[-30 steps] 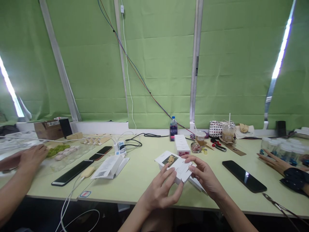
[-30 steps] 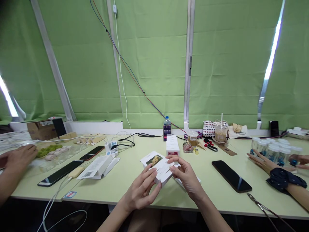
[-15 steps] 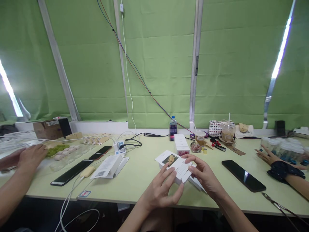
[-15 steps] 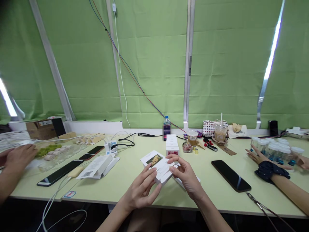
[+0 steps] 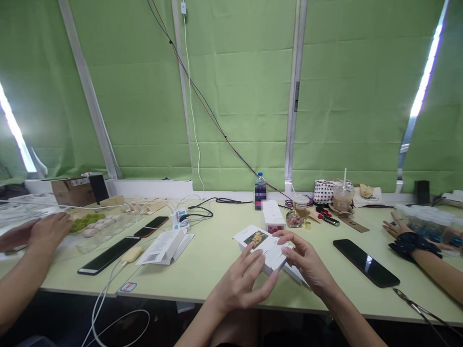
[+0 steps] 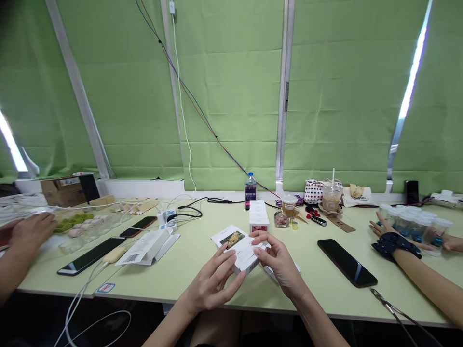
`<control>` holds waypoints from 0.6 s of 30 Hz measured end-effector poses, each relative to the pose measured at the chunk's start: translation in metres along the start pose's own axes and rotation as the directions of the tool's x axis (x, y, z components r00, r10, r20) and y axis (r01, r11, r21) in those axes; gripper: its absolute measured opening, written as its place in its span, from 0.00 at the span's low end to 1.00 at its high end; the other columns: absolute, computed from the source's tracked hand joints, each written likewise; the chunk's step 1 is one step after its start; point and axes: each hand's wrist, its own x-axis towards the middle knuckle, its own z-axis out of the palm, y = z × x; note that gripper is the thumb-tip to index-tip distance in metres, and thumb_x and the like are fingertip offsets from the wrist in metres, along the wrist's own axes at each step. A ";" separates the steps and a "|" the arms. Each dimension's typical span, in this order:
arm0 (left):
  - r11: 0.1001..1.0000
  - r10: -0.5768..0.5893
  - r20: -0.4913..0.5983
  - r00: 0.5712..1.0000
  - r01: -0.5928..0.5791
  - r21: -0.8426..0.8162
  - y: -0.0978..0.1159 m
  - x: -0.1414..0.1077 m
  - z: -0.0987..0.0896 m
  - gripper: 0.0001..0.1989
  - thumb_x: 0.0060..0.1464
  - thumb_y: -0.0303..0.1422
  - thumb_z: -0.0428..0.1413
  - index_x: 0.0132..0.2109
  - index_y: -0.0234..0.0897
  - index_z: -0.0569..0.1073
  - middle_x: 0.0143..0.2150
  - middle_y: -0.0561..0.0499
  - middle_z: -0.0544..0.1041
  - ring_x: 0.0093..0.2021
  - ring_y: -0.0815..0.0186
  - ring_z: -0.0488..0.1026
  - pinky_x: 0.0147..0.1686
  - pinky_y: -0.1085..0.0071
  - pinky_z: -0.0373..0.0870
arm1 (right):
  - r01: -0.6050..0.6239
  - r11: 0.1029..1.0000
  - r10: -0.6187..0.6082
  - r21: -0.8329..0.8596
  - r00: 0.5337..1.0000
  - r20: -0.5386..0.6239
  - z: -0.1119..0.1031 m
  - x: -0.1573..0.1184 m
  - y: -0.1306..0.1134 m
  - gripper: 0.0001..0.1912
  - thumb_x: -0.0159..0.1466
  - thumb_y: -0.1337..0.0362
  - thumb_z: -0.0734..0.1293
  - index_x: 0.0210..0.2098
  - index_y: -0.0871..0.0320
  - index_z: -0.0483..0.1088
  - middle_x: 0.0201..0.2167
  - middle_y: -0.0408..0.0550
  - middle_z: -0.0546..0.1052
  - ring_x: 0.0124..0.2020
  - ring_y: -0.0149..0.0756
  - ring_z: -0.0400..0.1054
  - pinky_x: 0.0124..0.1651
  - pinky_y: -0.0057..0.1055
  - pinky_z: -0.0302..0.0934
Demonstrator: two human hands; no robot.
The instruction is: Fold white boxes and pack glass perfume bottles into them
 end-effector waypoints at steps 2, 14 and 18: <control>1.000 0.001 -0.001 1.000 -0.001 0.005 0.000 0.000 0.000 0.19 0.48 0.24 0.62 0.49 0.35 0.70 0.56 0.39 0.65 0.55 0.50 0.68 0.49 0.43 0.73 | -0.003 1.000 0.003 -0.005 1.000 -0.012 0.000 0.000 0.000 0.11 0.57 0.55 0.71 0.33 0.56 0.70 0.49 0.49 0.68 0.31 0.32 0.63 0.28 0.26 0.55; 1.000 0.029 -0.012 0.999 -0.029 -0.009 0.000 0.003 -0.003 0.17 0.49 0.22 0.61 0.47 0.32 0.70 0.55 0.37 0.65 0.56 0.48 0.67 0.48 0.42 0.74 | 0.031 0.999 -0.032 -0.036 0.999 -0.017 0.001 0.001 -0.002 0.12 0.56 0.55 0.71 0.30 0.56 0.70 0.47 0.47 0.69 0.25 0.26 0.57 0.25 0.26 0.49; 1.000 0.028 -0.023 0.999 -0.028 -0.009 -0.001 0.004 -0.003 0.16 0.49 0.23 0.61 0.46 0.31 0.71 0.56 0.37 0.65 0.55 0.48 0.68 0.48 0.42 0.74 | 0.038 0.998 -0.039 -0.045 0.999 -0.028 0.001 0.002 -0.002 0.12 0.56 0.54 0.71 0.30 0.56 0.70 0.46 0.47 0.69 0.25 0.26 0.57 0.24 0.26 0.48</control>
